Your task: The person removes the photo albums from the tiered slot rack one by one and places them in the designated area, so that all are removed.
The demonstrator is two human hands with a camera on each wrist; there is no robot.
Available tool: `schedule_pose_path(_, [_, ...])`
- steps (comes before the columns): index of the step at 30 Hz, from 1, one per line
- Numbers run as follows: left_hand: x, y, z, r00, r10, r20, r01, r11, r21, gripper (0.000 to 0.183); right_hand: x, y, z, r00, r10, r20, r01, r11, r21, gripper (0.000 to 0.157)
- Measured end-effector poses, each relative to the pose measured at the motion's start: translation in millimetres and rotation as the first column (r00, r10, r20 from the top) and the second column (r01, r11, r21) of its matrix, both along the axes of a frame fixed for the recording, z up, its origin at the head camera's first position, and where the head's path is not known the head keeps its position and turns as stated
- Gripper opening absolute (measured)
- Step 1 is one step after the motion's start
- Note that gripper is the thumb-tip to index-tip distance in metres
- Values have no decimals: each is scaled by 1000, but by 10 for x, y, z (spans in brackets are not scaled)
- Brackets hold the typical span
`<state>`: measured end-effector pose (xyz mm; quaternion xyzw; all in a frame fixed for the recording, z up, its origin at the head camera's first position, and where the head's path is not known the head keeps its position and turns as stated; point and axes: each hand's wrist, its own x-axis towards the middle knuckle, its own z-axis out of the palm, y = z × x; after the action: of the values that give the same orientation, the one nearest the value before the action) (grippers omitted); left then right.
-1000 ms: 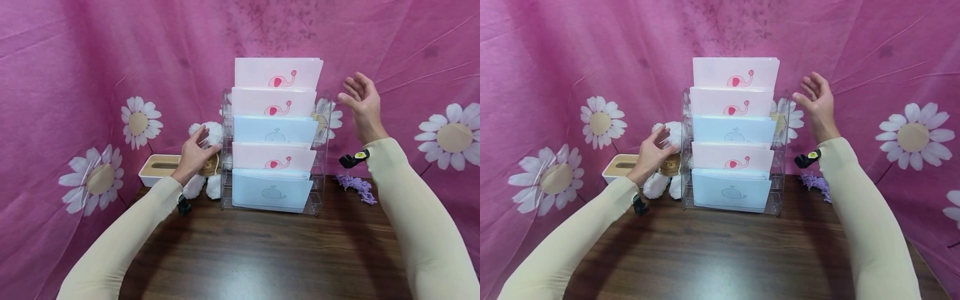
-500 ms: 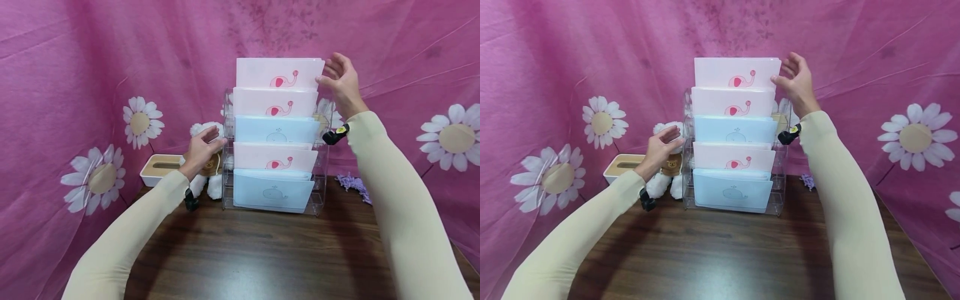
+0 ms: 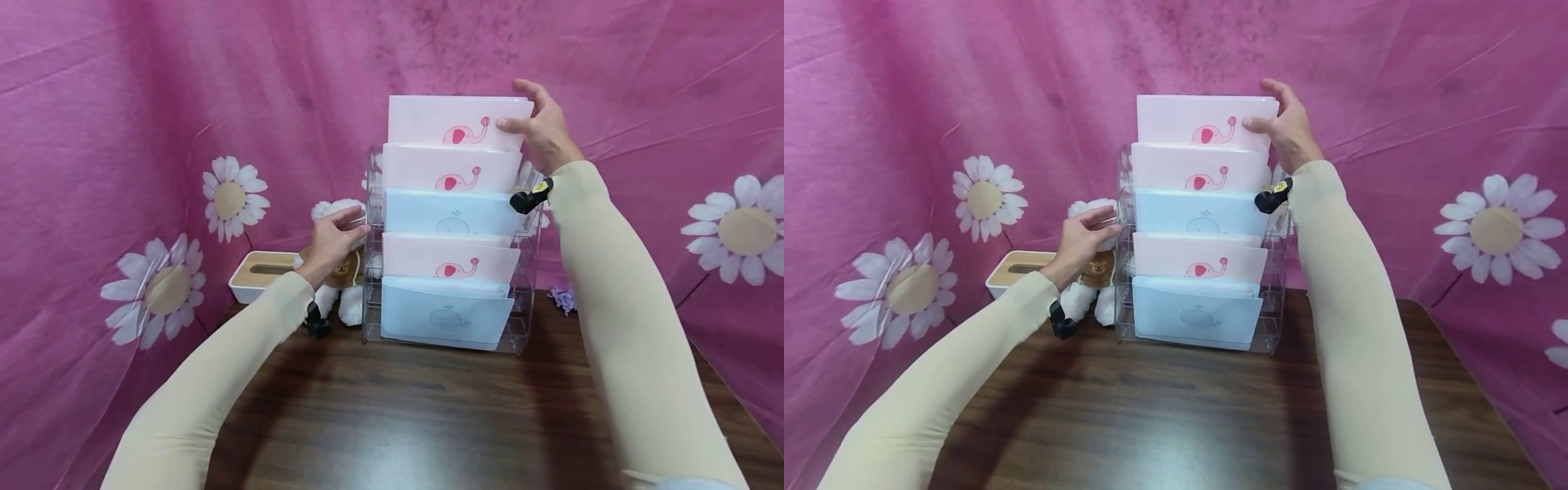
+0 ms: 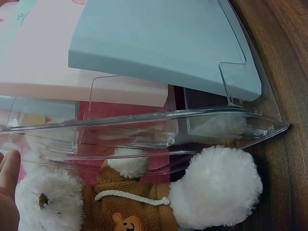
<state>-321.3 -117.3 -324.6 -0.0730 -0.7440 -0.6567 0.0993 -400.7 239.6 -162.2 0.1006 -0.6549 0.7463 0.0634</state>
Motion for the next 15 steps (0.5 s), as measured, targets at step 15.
schedule_pose_path(15, [27, 64, -4, 996, 66, 53, -64, 997, -30, 35, -35, 3, 49, 992, 80, 96, -66, 989, -134, 46])
